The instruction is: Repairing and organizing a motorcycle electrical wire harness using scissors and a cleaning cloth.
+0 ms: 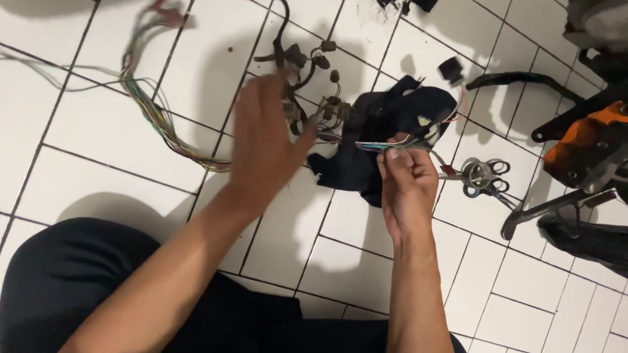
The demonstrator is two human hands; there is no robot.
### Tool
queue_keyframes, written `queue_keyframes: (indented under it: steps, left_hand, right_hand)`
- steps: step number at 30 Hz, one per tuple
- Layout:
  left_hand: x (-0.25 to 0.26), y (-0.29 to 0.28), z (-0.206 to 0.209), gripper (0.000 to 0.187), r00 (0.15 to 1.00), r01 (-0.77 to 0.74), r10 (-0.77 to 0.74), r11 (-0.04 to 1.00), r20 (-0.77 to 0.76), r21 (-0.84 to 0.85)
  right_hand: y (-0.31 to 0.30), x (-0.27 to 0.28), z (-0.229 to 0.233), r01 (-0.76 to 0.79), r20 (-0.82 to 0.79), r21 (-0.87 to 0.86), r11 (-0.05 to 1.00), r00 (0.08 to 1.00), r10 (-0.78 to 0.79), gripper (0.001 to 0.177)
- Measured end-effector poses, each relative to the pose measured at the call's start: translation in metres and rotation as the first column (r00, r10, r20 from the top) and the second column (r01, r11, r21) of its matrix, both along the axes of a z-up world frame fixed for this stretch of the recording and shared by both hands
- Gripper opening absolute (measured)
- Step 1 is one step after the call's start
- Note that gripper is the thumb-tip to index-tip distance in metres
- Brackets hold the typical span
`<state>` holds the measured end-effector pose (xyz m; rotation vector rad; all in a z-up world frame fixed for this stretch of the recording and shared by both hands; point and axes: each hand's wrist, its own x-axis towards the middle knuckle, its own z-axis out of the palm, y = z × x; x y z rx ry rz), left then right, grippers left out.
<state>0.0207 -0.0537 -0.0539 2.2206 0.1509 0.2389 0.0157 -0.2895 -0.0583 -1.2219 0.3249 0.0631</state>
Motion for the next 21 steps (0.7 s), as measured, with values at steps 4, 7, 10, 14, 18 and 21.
queue_keyframes:
  steps: [4, 7, 10, 14, 18, 21]
  left_hand:
    - [-0.002, -0.029, -0.001, 0.043, 0.940, 0.198, -0.172, 0.978, 0.294, -0.060]
    - [0.004, -0.033, -0.006, 0.041, 0.852, 0.224, -0.317, 0.940, 0.417, 0.258]
    - [0.011, -0.033, -0.022, 0.030, 0.835, 0.208, -0.377, 0.891, 0.400, 0.404]
    - [0.012, -0.017, -0.021, 0.017, 0.827, 0.439, -0.463, 0.886, 0.318, 0.149]
    - [0.015, -0.024, -0.028, 0.014, 0.832, 0.439, -0.454, 0.890, 0.320, 0.121]
    - [0.010, -0.027, -0.030, 0.013, 0.842, 0.394, -0.444, 0.894, 0.306, 0.213]
  right_hand:
    - [0.000, 0.003, -0.001, -0.016, -0.041, -0.007, 1.000, 0.999, 0.016, 0.014]
    - [0.002, 0.000, -0.013, -0.023, -0.080, -0.001, 1.000, 0.997, 0.023, 0.011]
    - [-0.007, -0.002, -0.029, -0.079, -0.040, -0.013, 0.997, 0.996, 0.079, 0.004]
    - [0.006, -0.004, -0.024, -0.079, -0.016, 0.002, 0.997, 0.997, 0.079, 0.005]
    - [0.014, 0.001, -0.009, -0.077, -0.037, -0.057, 0.995, 0.997, 0.075, 0.007]
    - [0.016, 0.001, 0.005, 0.024, -0.071, -0.033, 0.999, 0.997, -0.026, 0.019]
